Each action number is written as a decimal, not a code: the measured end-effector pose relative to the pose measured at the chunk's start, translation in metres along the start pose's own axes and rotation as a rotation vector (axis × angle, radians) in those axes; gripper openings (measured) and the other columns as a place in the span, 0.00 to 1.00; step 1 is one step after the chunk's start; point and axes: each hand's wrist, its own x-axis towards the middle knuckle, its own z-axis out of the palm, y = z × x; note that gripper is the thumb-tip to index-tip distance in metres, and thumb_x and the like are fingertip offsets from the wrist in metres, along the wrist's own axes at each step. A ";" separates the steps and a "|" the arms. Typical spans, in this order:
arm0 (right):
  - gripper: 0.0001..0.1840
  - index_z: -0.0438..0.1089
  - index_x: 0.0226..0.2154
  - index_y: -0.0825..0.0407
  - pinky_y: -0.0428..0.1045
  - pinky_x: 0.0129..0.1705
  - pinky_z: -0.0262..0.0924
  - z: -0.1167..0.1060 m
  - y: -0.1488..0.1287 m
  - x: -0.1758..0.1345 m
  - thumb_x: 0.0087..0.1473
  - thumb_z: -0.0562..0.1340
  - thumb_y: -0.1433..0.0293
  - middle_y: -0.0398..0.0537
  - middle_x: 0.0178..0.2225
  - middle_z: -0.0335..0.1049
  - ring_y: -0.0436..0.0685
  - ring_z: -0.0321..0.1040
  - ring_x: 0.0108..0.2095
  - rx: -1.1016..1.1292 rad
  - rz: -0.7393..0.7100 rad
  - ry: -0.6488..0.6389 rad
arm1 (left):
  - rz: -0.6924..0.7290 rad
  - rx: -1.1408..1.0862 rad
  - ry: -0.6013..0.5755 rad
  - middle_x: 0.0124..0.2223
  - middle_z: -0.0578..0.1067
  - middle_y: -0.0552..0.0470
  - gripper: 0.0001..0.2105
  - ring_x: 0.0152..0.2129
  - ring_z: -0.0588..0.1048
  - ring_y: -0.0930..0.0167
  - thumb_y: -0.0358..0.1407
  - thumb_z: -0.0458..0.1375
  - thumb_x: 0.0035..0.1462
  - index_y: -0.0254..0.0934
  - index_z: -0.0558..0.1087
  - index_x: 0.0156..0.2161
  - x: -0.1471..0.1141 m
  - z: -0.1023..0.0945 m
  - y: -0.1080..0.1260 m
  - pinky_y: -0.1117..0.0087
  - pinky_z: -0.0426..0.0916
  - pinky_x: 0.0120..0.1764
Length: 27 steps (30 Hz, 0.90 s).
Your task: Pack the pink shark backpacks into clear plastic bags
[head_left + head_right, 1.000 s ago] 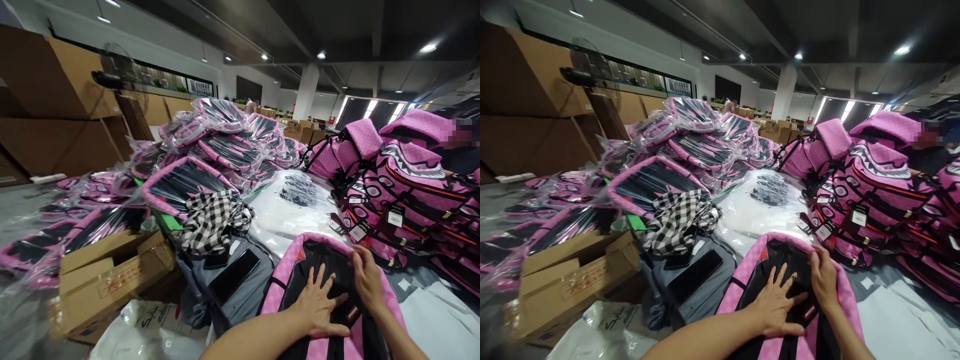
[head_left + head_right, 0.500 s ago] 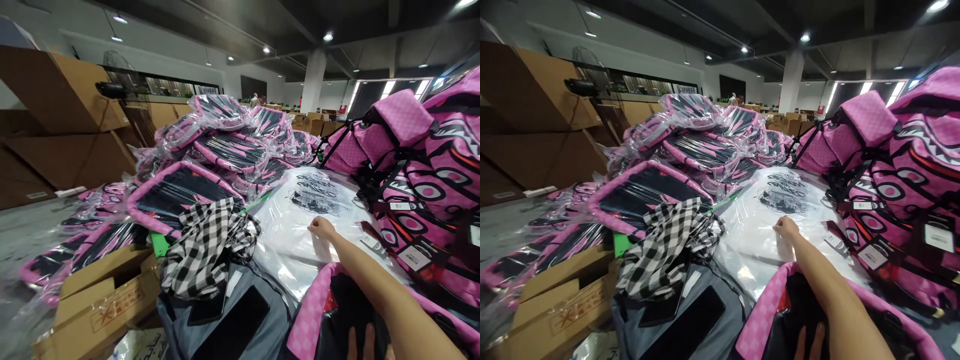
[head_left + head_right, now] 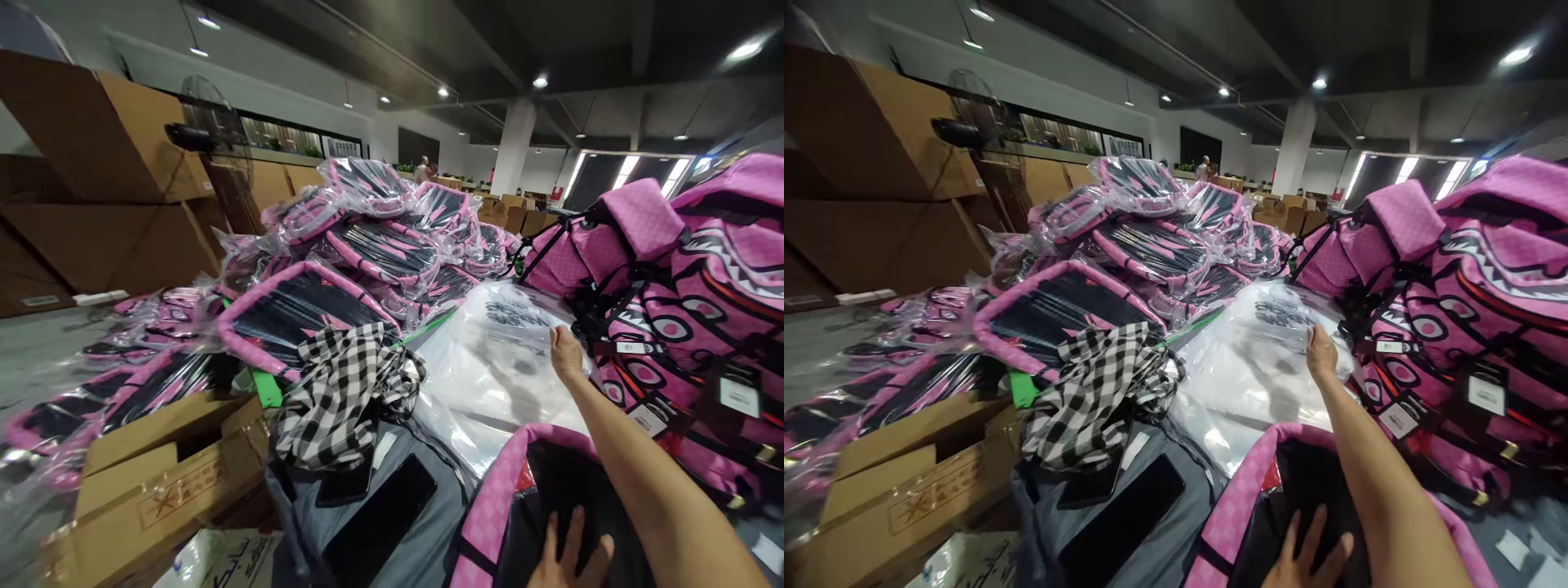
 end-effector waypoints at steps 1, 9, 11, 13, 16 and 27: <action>0.17 0.70 0.36 0.51 0.49 0.30 0.44 -0.021 0.003 0.000 0.65 0.49 0.63 0.51 0.32 0.70 0.55 0.61 0.29 0.003 -0.049 0.019 | 0.016 -0.030 0.011 0.73 0.48 0.50 0.29 0.66 0.54 0.39 0.49 0.53 0.66 0.62 0.51 0.69 -0.003 -0.011 0.005 0.39 0.76 0.46; 0.16 0.65 0.27 0.47 0.47 0.28 0.45 -0.156 0.018 -0.083 0.61 0.54 0.57 0.42 0.22 0.66 0.53 0.60 0.24 0.017 -0.219 0.021 | 0.416 0.097 -0.023 0.71 0.58 0.43 0.40 0.70 0.46 0.46 0.64 0.54 0.57 0.47 0.59 0.68 -0.028 -0.089 0.037 0.32 0.45 0.64; 0.17 0.64 0.27 0.47 0.47 0.27 0.46 -0.173 0.020 -0.116 0.60 0.54 0.55 0.42 0.21 0.65 0.53 0.60 0.23 0.042 -0.212 0.027 | 0.415 0.070 0.013 0.67 0.66 0.42 0.33 0.69 0.52 0.49 0.57 0.58 0.59 0.43 0.66 0.64 -0.032 -0.093 0.046 0.35 0.45 0.65; 0.18 0.63 0.27 0.47 0.47 0.27 0.48 -0.185 0.020 -0.150 0.59 0.53 0.52 0.42 0.21 0.64 0.54 0.60 0.23 0.085 -0.206 0.035 | 0.415 -0.015 0.119 0.58 0.75 0.43 0.24 0.63 0.63 0.53 0.49 0.59 0.62 0.40 0.72 0.58 -0.036 -0.095 0.058 0.39 0.52 0.64; 0.23 0.61 0.28 0.47 0.48 0.30 0.55 -0.195 0.016 -0.194 0.60 0.47 0.48 0.43 0.23 0.64 0.55 0.62 0.25 0.177 -0.200 0.080 | 0.399 -0.135 0.369 0.50 0.78 0.44 0.16 0.53 0.72 0.60 0.41 0.55 0.65 0.38 0.73 0.55 -0.045 -0.097 0.080 0.50 0.64 0.59; 0.32 0.55 0.26 0.46 0.49 0.26 0.53 -0.224 0.000 -0.203 0.59 0.41 0.38 0.41 0.21 0.59 0.54 0.57 0.22 0.342 -0.063 0.365 | 0.100 0.570 0.105 0.72 0.55 0.38 0.36 0.69 0.49 0.44 0.47 0.62 0.59 0.46 0.57 0.70 0.026 -0.136 0.049 0.37 0.44 0.65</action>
